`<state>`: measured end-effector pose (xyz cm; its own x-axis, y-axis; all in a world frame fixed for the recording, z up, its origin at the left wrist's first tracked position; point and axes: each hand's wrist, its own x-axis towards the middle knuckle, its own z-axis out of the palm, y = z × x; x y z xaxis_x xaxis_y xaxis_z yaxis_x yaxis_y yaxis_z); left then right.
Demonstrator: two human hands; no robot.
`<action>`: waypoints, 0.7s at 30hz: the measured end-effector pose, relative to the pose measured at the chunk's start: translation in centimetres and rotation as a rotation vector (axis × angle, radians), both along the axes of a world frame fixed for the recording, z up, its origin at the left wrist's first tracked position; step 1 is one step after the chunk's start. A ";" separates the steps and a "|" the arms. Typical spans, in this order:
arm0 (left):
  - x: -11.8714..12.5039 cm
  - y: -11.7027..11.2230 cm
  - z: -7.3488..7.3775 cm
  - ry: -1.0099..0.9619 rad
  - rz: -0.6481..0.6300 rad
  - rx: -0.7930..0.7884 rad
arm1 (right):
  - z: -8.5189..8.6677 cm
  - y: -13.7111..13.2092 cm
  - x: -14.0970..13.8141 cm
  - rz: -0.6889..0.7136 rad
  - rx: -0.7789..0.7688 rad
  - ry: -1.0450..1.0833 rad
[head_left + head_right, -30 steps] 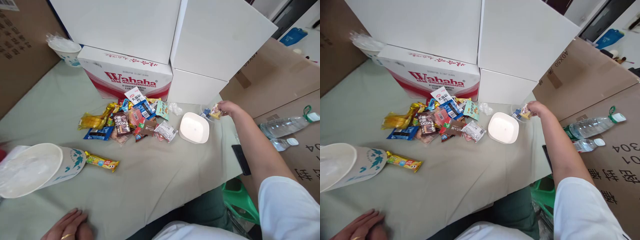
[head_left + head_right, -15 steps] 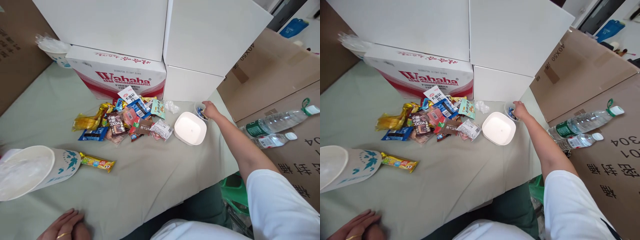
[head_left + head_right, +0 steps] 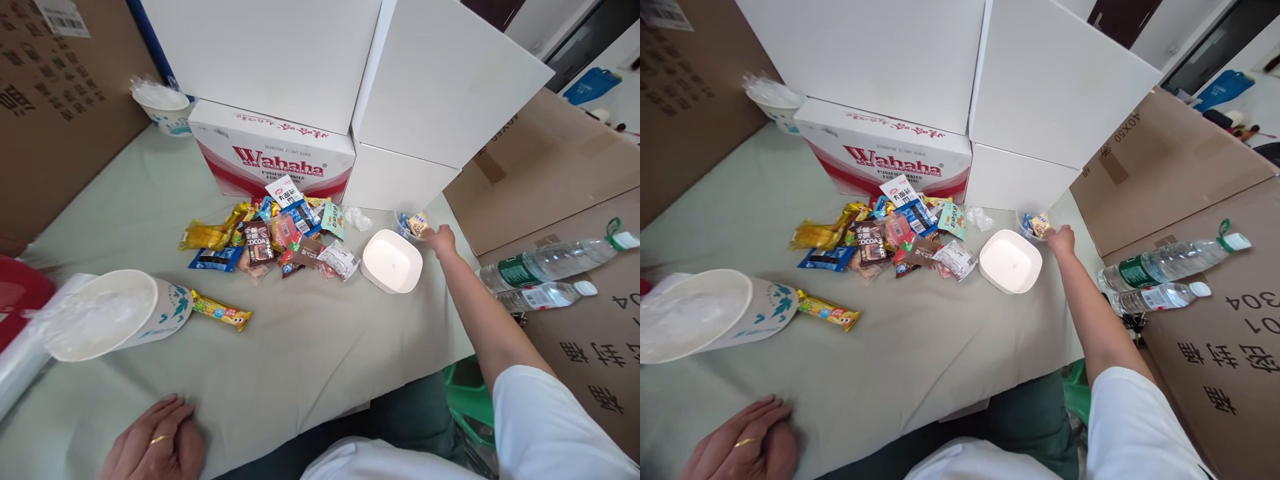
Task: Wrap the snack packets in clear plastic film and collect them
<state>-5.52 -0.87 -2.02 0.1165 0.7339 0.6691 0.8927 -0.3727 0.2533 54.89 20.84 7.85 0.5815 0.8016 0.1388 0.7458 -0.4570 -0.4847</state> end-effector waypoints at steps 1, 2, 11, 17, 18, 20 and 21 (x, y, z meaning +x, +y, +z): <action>0.1 0.0 0.1 0.005 0.003 0.002 | 0.4 0.6 -1.0 -0.076 0.025 -0.118; 0.1 0.0 0.1 0.010 0.001 -0.003 | 0.9 1.2 -2.1 -0.118 0.064 -0.225; 0.0 -0.2 -0.3 -0.044 0.056 -0.040 | 1.3 8.9 -16.4 0.429 -0.451 -0.234; 1.2 -1.2 1.4 -0.332 0.065 -0.101 | 2.1 5.8 -16.7 0.386 -0.195 0.019; 2.1 -1.5 2.0 -0.428 0.064 -0.143 | 2.5 4.1 -16.5 0.397 -0.088 0.190; 4.8 -1.7 3.7 -0.677 0.023 -0.347 | 3.0 -0.4 -16.7 0.442 0.092 0.571; 6.5 -1.6 4.7 -0.837 -0.036 -0.527 | 3.2 -3.0 -17.2 0.481 0.136 0.719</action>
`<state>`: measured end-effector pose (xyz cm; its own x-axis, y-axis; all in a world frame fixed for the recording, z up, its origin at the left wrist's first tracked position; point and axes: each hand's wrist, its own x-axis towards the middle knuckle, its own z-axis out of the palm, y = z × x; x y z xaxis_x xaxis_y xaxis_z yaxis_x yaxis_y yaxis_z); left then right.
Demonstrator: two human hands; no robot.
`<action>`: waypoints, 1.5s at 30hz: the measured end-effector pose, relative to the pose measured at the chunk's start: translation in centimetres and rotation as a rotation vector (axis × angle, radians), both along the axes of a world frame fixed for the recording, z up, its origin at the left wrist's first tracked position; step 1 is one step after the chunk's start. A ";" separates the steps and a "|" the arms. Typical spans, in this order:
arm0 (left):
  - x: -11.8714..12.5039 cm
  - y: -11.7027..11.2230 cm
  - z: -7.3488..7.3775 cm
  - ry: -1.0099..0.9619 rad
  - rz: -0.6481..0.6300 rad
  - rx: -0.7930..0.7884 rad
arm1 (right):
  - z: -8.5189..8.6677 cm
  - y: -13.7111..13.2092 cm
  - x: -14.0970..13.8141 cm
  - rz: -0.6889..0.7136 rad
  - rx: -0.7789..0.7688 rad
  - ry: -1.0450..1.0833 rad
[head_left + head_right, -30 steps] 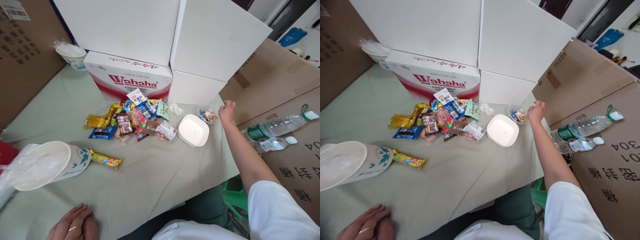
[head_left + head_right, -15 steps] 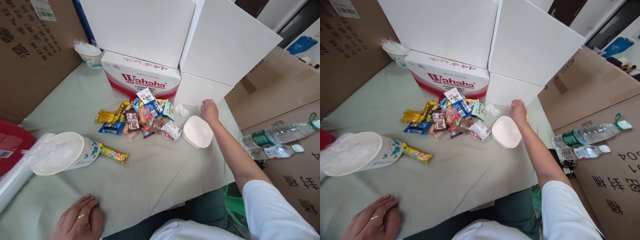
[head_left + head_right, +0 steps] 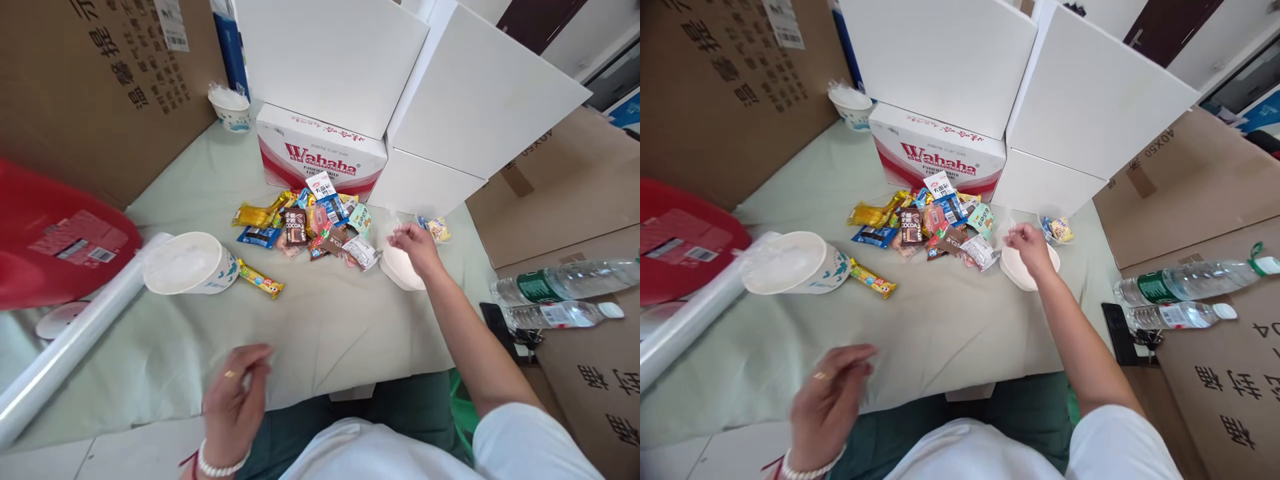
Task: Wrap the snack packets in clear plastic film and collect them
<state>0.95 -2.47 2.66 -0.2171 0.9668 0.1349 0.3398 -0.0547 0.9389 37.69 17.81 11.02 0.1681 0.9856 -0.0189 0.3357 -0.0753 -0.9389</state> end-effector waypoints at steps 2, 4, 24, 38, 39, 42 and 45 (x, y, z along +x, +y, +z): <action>3.8 0.8 1.9 -0.412 -0.194 -0.362 | 0.0 -5.6 -1.6 0.092 -0.018 0.179; 7.5 2.2 3.3 -0.834 -0.379 -0.677 | -0.4 -11.0 -3.8 0.197 -0.072 0.235; 8.0 2.7 1.8 -1.085 -0.150 -0.565 | -5.8 -3.3 2.2 -0.073 -0.008 -0.850; 6.4 3.4 0.4 -0.171 0.009 -0.103 | -8.3 -16.8 -8.9 0.220 -0.248 0.203; 4.8 4.2 0.4 0.015 0.077 0.008 | -8.5 -16.5 -7.9 0.152 -0.200 0.127; -1.4 7.6 1.0 0.502 0.284 0.203 | -8.2 -15.0 -4.5 0.019 -0.048 -0.171; -6.8 10.8 2.2 0.829 0.237 0.054 | -6.4 -14.4 -2.8 -0.122 0.123 -0.432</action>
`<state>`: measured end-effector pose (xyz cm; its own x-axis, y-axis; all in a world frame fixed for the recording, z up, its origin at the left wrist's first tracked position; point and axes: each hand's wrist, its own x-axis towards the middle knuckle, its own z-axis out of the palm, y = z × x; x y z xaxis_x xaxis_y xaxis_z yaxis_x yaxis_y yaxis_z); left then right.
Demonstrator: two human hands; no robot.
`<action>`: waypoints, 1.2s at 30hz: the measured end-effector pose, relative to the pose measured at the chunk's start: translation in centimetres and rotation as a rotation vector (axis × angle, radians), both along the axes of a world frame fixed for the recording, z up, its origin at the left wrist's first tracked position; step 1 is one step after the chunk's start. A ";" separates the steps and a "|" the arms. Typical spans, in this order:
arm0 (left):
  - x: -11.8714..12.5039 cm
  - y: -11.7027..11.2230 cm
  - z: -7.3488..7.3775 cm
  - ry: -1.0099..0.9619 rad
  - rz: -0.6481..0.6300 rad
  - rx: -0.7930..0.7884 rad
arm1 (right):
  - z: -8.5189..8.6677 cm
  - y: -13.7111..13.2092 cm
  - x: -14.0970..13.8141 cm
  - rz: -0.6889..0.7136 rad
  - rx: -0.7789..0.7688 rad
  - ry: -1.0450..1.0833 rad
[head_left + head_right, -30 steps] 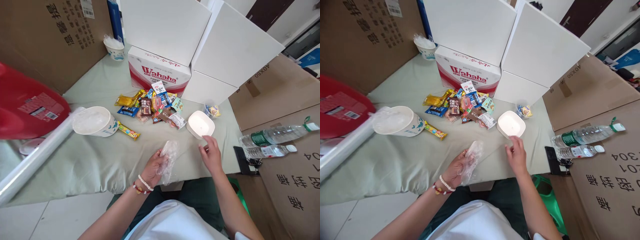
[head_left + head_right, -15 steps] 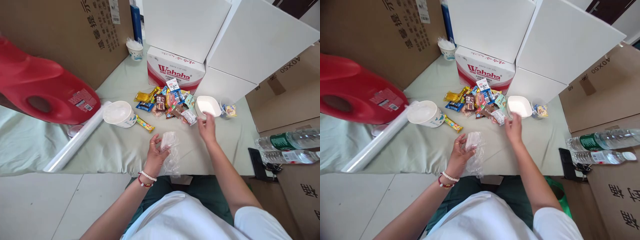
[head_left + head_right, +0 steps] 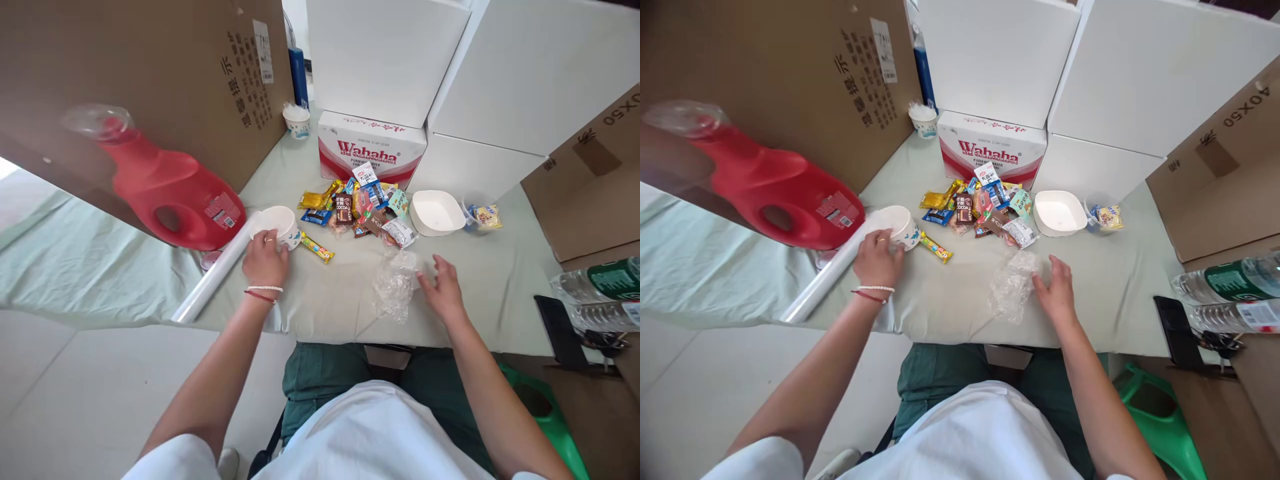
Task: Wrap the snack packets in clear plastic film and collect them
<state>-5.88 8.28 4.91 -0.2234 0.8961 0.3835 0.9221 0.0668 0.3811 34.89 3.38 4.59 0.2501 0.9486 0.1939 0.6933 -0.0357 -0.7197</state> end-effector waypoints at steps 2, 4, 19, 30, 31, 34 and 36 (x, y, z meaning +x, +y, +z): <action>-1.6 0.7 1.0 0.068 -0.060 -0.075 | 2.0 -0.6 -0.6 -0.024 0.147 -0.071; -1.0 -0.2 2.0 0.113 -0.155 -0.082 | 4.6 -1.6 -2.4 0.048 0.284 -0.060; 11.7 -9.9 -2.3 -0.083 -0.716 0.072 | 6.3 2.9 -13.1 0.669 -0.570 -0.665; 10.4 -9.3 -4.6 -0.384 -0.621 0.157 | 6.1 1.6 -10.0 0.760 -0.293 -0.049; 10.3 -9.2 -4.6 -0.381 -0.633 0.165 | 6.2 1.4 -9.0 0.739 -0.268 0.102; 9.9 -8.7 -4.2 -0.343 -0.681 0.173 | 6.9 2.6 -6.0 0.602 -0.171 0.486; 9.8 -8.4 -3.7 -0.361 -0.682 0.167 | 7.5 5.6 -4.1 0.427 -0.033 0.580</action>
